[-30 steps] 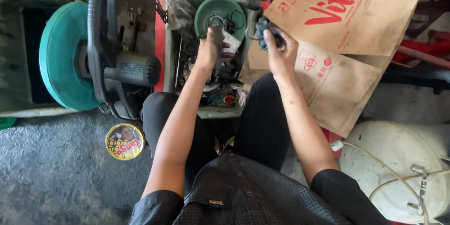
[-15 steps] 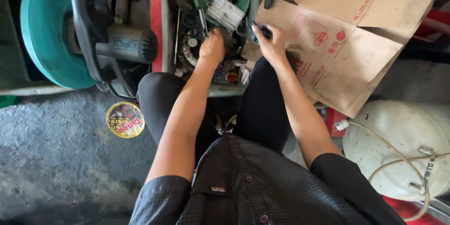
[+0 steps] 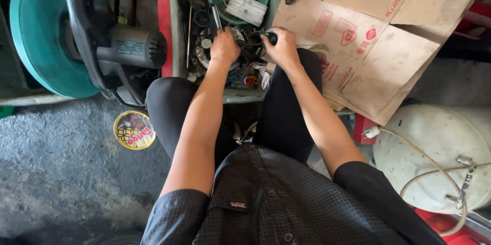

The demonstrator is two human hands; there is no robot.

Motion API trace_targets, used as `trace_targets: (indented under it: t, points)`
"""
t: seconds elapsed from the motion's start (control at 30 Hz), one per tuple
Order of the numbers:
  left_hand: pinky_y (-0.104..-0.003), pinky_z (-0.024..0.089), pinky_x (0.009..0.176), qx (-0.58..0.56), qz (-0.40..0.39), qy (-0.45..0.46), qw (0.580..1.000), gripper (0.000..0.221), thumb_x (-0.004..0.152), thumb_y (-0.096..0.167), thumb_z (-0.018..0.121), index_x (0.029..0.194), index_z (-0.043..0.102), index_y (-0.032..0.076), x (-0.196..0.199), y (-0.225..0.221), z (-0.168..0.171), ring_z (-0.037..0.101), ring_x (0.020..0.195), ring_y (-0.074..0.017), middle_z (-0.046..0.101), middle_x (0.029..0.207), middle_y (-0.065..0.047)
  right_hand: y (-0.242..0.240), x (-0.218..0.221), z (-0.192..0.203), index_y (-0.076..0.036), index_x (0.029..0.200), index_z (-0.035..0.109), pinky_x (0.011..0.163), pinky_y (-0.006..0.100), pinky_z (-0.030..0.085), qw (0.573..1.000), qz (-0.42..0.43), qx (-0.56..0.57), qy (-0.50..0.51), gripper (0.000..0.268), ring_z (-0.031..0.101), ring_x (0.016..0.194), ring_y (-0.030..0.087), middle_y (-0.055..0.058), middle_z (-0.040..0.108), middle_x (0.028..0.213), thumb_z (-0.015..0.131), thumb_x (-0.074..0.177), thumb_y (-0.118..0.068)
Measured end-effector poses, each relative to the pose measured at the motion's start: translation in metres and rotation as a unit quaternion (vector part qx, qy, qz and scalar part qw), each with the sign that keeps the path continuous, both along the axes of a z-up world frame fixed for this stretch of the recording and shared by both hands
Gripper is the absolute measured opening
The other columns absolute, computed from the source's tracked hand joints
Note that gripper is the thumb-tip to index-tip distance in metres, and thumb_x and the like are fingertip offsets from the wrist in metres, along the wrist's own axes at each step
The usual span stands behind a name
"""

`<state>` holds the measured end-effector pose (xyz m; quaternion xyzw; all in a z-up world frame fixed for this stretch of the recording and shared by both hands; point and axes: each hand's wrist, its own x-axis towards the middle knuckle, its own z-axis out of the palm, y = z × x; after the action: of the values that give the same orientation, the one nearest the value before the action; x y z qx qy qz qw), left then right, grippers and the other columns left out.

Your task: Cleaning various automotive components such as brake pads and gaskets with a cloth.

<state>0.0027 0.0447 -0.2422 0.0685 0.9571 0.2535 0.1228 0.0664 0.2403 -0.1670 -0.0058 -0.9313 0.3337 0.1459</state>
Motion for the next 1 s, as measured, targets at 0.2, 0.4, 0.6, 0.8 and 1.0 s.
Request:
trace_targets:
  t: [0.2,0.4,0.6,0.8,1.0]
  points:
    - [-0.045,0.057,0.080,0.305,0.014,0.003,0.952,0.023,0.099,0.020,0.069,0.106,0.070,-0.002,-0.014,0.016,0.037,0.072,0.091,-0.0391,0.074,0.094,-0.022,-0.001,-0.005,0.016,0.004,0.102,0.074,0.080,0.035,0.058,0.989,-0.068,-0.091,-0.096,0.034,0.076,0.085,0.027,0.022,0.076,0.093,0.084,0.089,-0.025]
    - [-0.038,0.061,0.073,0.378,-0.065,-0.009,0.923,0.022,0.087,0.016,0.071,0.104,0.076,0.003,-0.010,0.029,0.029,0.077,0.080,-0.0348,0.077,0.088,-0.019,0.030,-0.022,-0.041,0.004,0.111,0.073,0.081,0.026,0.058,0.923,0.016,-0.359,-0.134,0.022,0.071,0.088,0.011,0.009,0.077,0.099,0.076,0.095,-0.011]
    - [-0.041,0.060,0.075,0.281,-0.105,0.068,0.952,0.018,0.080,0.014,0.080,0.093,0.078,0.001,-0.014,0.027,0.007,0.075,0.081,-0.0350,0.076,0.089,-0.019,0.023,-0.017,-0.031,0.005,0.118,0.071,0.084,0.026,0.056,0.902,0.012,-0.385,-0.196,0.028,0.069,0.097,0.011,0.007,0.077,0.106,0.076,0.096,-0.011]
    - [-0.038,0.061,0.076,0.339,-0.029,0.079,0.937,0.017,0.076,0.013,0.083,0.088,0.078,0.002,-0.012,0.018,0.013,0.077,0.081,-0.0323,0.078,0.087,-0.017,0.026,-0.019,-0.046,0.005,0.122,0.070,0.089,0.027,0.057,0.906,0.047,-0.376,-0.189,0.035,0.071,0.101,0.014,0.007,0.077,0.110,0.080,0.096,-0.016]
    - [-0.042,0.060,0.075,0.337,-0.041,0.144,0.929,0.018,0.075,0.013,0.088,0.088,0.079,0.002,-0.003,0.022,0.026,0.075,0.082,-0.0344,0.076,0.086,-0.017,0.024,-0.019,-0.028,0.004,0.122,0.070,0.086,0.031,0.062,0.778,-0.002,-0.564,-0.278,0.037,0.074,0.101,0.018,0.008,0.077,0.110,0.080,0.091,-0.015]
